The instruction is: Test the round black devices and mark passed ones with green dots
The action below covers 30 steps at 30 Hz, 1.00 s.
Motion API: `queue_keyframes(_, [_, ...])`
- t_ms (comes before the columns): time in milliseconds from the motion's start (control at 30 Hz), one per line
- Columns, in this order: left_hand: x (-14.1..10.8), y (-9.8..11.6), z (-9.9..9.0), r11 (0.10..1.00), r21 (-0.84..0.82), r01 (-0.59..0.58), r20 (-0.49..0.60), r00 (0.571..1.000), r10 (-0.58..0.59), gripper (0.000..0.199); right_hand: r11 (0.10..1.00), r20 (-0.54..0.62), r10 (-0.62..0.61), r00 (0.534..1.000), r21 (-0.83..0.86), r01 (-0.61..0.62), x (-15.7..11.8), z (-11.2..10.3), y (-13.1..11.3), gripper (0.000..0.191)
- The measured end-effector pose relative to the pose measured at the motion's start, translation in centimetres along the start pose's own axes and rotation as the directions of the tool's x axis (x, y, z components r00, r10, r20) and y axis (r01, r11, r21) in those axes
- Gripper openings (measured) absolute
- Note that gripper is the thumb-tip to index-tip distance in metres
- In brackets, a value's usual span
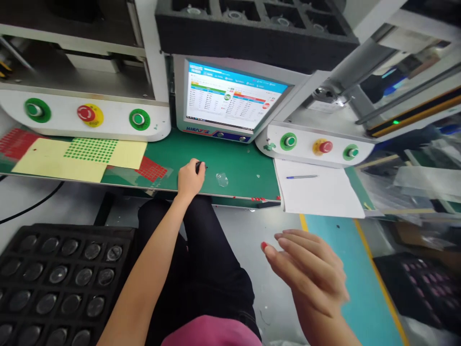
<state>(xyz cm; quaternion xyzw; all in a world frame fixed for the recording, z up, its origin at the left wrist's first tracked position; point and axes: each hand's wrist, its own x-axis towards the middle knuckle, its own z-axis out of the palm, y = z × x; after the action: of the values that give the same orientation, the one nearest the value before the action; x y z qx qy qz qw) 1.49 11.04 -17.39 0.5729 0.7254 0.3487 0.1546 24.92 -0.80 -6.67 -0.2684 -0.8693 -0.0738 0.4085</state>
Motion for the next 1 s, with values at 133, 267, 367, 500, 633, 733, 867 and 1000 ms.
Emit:
queue_keyframes(133, [-0.6, 0.1, -0.1, 0.999, 0.045, -0.015, -0.010, 1.000, 0.016, 0.016, 0.998, -0.032, -0.029, 0.999, 0.052, 0.030, -0.4, 1.1, 0.5, 0.035])
queue_keyframes(267, [-1.1, 0.0, -0.1, 0.996, 0.092, -0.002, -0.068, 0.998, 0.009, 0.012, 0.997, -0.044, -0.060, 0.997, 0.046, 0.062, 0.8, 2.4, 0.7, 0.035])
queue_keyframes(367, [-1.3, -0.3, -0.2, 0.995, 0.099, -0.017, -0.100, 0.995, 0.027, 0.015, 0.990, -0.029, -0.134, 0.991, 0.032, 0.135, 2.6, 3.1, 0.3, 0.029])
queue_keyframes(500, [-1.5, -0.4, -0.7, 0.995, 0.087, -0.049, -0.156, 0.986, 0.062, 0.012, 0.972, -0.019, -0.233, 0.972, 0.030, 0.234, 5.5, 3.7, 0.2, 0.021])
queue_keyframes(633, [-1.4, -0.3, -1.1, 0.992, 0.086, -0.088, -0.227, 0.968, 0.105, 0.009, 0.990, -0.131, -0.141, 0.981, 0.007, 0.143, 10.0, 4.4, 3.7, 0.025])
queue_keyframes(733, [-1.3, -0.2, -1.1, 0.990, 0.093, -0.107, -0.281, 0.951, 0.129, 0.012, 1.000, -0.197, 0.022, 0.980, 0.000, -0.023, 15.6, 5.2, 8.4, 0.022])
queue_keyframes(867, [-1.4, -0.3, -0.9, 0.989, 0.097, -0.112, -0.335, 0.932, 0.139, 0.015, 0.932, 0.094, 0.349, 0.932, 0.072, -0.356, 24.2, 7.0, 13.2, 0.036])
queue_keyframes(1000, [-1.4, -0.5, -0.7, 0.989, 0.092, -0.114, -0.369, 0.919, 0.140, 0.019, 0.880, 0.272, 0.459, 0.846, -0.008, -0.475, 29.8, 9.3, 14.8, 0.045])
